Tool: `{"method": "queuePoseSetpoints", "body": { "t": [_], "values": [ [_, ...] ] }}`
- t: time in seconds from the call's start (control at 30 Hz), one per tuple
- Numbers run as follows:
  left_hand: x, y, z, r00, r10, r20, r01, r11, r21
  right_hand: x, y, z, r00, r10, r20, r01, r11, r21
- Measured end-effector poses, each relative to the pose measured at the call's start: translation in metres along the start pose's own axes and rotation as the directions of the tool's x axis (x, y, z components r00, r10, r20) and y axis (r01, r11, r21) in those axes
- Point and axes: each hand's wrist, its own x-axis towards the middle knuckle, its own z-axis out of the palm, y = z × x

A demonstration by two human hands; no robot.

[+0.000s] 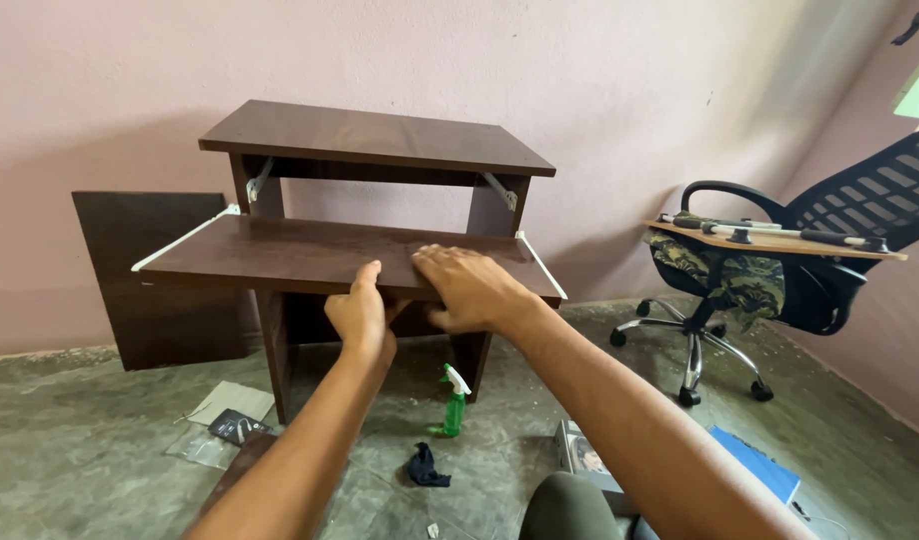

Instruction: Assemble a wooden computer desk or shelf unit.

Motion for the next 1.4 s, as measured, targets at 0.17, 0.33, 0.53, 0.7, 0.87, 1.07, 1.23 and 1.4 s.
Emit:
{"method": "queuePoseSetpoints", "body": {
  "t": [0.17,0.33,0.53,0.7,0.87,1.07,1.23,1.4],
  "values": [
    [0.007,-0.019,0.008,1.000,0.021,0.019,-0.021,1.000,0.021,0.002,0.029,0.035,0.993,0.110,-0.033,-0.113,0.989,-0.093],
    [0.029,-0.028,0.013,0.998,-0.036,0.046,0.035,0.999,0.019,0.011,0.070,0.067,0.979,0.030,-0.204,-0.048,0.995,-0.087],
    [0.068,-0.057,-0.004,0.976,-0.107,0.188,0.113,0.993,-0.023,0.009,0.096,0.090,0.988,0.045,-0.149,-0.057,0.995,-0.079],
    [0.062,-0.069,0.002,0.969,-0.113,0.220,0.124,0.992,-0.039,0.000,0.109,0.092,0.987,0.046,-0.153,-0.057,0.996,-0.071],
    [0.068,-0.072,0.006,0.974,-0.101,0.201,0.114,0.992,-0.054,0.005,0.111,0.082,0.995,0.027,-0.094,-0.033,0.998,-0.061],
    [0.061,-0.067,0.008,0.973,-0.099,0.210,0.105,0.994,-0.017,-0.001,0.111,0.075,0.996,0.039,-0.080,-0.041,0.999,-0.020],
    [0.053,-0.060,0.012,0.969,-0.087,0.232,0.090,0.996,-0.001,-0.002,0.111,0.076,0.994,0.051,-0.101,-0.048,0.998,0.035],
    [0.056,-0.054,0.009,0.943,-0.107,0.314,0.110,0.994,0.008,0.003,0.111,0.078,0.994,0.089,-0.063,-0.089,0.996,0.011]
  ]
}}
